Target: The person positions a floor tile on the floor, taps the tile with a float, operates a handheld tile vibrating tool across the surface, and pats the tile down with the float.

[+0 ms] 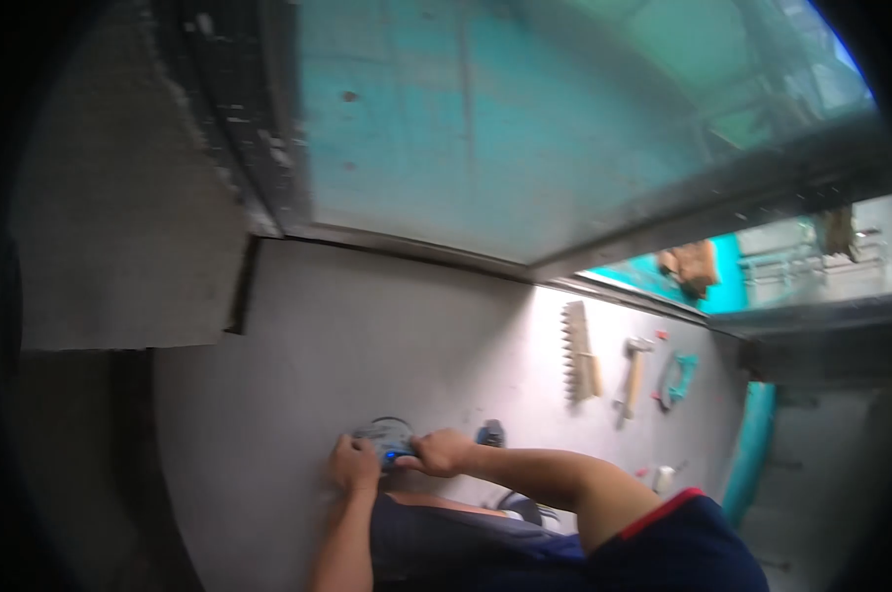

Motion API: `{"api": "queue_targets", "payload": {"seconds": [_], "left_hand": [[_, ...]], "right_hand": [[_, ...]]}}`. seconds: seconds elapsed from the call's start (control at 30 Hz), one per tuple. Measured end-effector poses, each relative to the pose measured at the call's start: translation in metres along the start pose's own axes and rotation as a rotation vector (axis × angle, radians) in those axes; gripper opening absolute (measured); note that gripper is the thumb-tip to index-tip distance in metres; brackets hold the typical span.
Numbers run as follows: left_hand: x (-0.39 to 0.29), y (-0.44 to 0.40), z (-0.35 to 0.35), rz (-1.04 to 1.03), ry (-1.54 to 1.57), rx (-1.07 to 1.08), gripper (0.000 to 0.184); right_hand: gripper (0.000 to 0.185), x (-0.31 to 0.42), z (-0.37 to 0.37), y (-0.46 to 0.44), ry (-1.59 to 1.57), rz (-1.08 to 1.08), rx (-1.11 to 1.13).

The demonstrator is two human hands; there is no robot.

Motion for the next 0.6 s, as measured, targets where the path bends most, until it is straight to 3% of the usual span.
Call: {"api": "queue_targets", "payload": {"seconds": [0.1, 0.27, 0.6], "left_hand": [[0.007, -0.068, 0.027, -0.092, -0.074, -0.092, 0.028], [-0.018, -0.202, 0.082, -0.080, -0.113, -0.090, 0.034], [-0.026, -0.236, 0.097, -0.074, -0.141, -0.068, 0.036]], "right_hand": [[0.068, 0.032, 0.028, -0.034, -0.109, 0.042, -0.128], [0.063, 0.085, 0.143, -0.078, -0.142, -0.003, -0.236], [0.065, 0.094, 0.170, -0.103, -0.147, 0.025, -0.193]]}}
Point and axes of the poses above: each hand's wrist, its own y-axis away from the middle knuckle, its own z-axis out of the back of the hand, x = y × z, the point moved 1 cm from there along -y, towards the middle knuckle, and after that the axes turned 12 degrees about -z, right-handed, at the moved point
